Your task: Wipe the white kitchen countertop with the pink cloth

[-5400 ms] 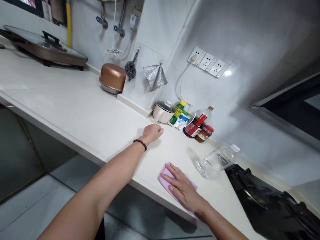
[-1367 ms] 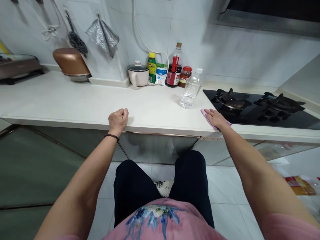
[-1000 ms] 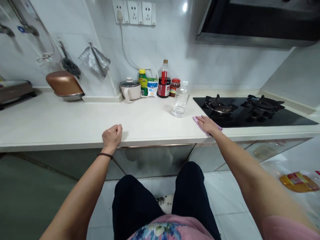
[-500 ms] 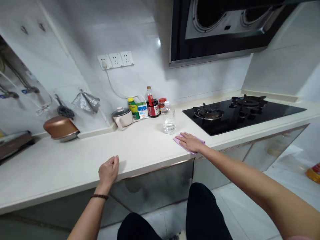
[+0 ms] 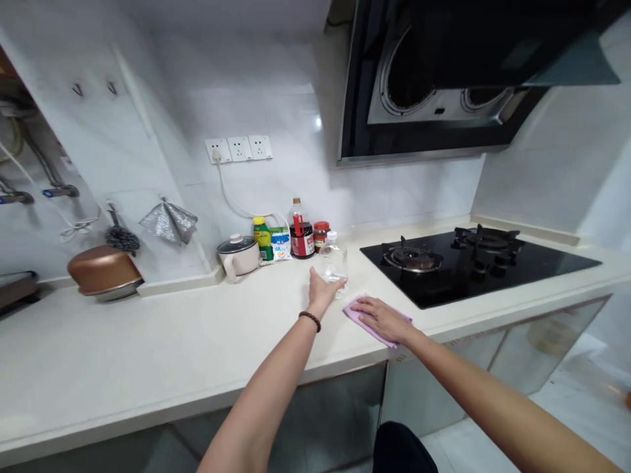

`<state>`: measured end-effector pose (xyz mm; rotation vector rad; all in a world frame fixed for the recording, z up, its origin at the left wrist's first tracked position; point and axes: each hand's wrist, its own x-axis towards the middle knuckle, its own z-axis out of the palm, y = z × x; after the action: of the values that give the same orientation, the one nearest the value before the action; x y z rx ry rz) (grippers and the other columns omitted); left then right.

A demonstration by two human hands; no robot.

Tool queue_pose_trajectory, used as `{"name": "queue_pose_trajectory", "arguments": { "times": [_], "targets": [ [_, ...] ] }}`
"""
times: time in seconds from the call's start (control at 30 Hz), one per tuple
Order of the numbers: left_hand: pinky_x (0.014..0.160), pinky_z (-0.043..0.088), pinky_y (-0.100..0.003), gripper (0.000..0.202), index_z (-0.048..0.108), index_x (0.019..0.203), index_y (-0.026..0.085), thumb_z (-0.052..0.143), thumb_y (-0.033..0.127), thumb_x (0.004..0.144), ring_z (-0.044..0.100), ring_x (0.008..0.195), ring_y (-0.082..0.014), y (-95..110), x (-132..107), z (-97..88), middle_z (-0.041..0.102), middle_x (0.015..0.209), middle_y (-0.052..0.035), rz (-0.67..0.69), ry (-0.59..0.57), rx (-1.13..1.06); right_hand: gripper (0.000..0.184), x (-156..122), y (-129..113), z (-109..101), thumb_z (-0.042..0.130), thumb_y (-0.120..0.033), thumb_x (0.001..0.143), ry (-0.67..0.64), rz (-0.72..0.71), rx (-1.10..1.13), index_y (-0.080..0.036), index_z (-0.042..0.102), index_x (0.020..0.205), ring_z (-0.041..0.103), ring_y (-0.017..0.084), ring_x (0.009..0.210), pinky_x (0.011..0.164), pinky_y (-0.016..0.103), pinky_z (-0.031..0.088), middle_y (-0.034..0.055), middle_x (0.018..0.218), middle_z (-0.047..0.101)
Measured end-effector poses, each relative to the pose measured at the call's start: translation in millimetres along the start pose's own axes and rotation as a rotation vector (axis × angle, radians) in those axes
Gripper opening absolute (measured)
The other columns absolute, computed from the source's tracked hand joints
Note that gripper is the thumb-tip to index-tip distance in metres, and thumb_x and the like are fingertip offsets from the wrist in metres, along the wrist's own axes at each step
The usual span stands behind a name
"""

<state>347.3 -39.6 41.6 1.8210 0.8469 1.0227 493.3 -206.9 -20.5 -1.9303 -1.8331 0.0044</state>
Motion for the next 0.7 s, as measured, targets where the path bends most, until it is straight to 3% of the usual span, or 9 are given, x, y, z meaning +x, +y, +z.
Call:
{"name": "queue_pose_trajectory", "arguments": {
  "times": [0.07, 0.17, 0.27, 0.4, 0.6, 0.7],
  "targets": [
    [0.115, 0.030, -0.041, 0.123, 0.019, 0.152, 0.010, 0.090, 0.049, 0.059, 0.030, 0.146, -0.0349, 1, 8, 15.7, 0.031, 0.155, -0.0313, 0.003, 0.076, 0.048, 0.049, 5, 15, 1, 0.037, -0.052, 0.099, 0.022, 0.018, -0.035, -0.031, 0.060, 0.137, 0.043, 0.026, 0.138, 0.118, 0.045, 0.032, 0.0042, 0.147, 0.052],
    [0.110, 0.037, -0.039, 0.116, 0.019, 0.152, 0.016, 0.088, 0.044, 0.063, 0.042, 0.140, -0.0333, -2, 11, 29.3, 0.040, 0.151, -0.0278, -0.008, 0.121, 0.074, 0.050, 18, 40, 1, 0.035, -0.050, 0.099, 0.059, 0.062, -0.093, -0.029, 0.060, 0.137, 0.045, 0.027, 0.137, 0.118, 0.046, 0.032, 0.0066, 0.145, 0.054],
    [0.102, 0.042, -0.036, 0.097, 0.030, 0.146, 0.022, 0.085, 0.039, 0.067, 0.054, 0.129, -0.0306, -7, 13, 32.5, 0.052, 0.142, -0.0216, 0.006, 0.138, 0.084, 0.051, 34, 60, 3, 0.034, -0.048, 0.099, 0.083, 0.092, -0.128, -0.027, 0.059, 0.138, 0.046, 0.027, 0.137, 0.118, 0.047, 0.032, 0.0075, 0.144, 0.055],
    [0.099, 0.043, -0.036, 0.082, 0.039, 0.135, 0.022, 0.083, 0.034, 0.067, 0.059, 0.122, -0.0296, -13, 23, 14.0, 0.058, 0.133, -0.0193, -0.055, 0.190, 0.104, 0.051, 49, 77, 5, 0.035, -0.048, 0.098, 0.086, 0.105, -0.138, -0.027, 0.061, 0.136, 0.048, 0.026, 0.135, 0.117, 0.045, 0.034, 0.0079, 0.144, 0.055],
    [0.106, 0.038, -0.045, 0.087, 0.038, 0.133, 0.021, 0.084, 0.044, 0.063, 0.052, 0.129, -0.0326, -25, 48, -29.8, 0.057, 0.133, -0.0171, -0.200, 0.507, 0.181, 0.049, 59, 93, 9, 0.038, -0.047, 0.097, 0.105, 0.130, -0.153, -0.027, 0.062, 0.135, 0.047, 0.027, 0.135, 0.117, 0.046, 0.034, 0.0069, 0.144, 0.055],
    [0.103, 0.042, -0.041, 0.083, 0.042, 0.131, 0.022, 0.083, 0.046, 0.063, 0.056, 0.124, -0.0299, -30, 54, -40.2, 0.059, 0.130, -0.0143, -0.178, 0.591, 0.200, 0.049, 61, 94, 9, 0.038, -0.046, 0.097, 0.094, 0.119, -0.163, -0.025, 0.062, 0.135, 0.048, 0.027, 0.135, 0.116, 0.045, 0.033, 0.0080, 0.143, 0.056]
  ]
}}
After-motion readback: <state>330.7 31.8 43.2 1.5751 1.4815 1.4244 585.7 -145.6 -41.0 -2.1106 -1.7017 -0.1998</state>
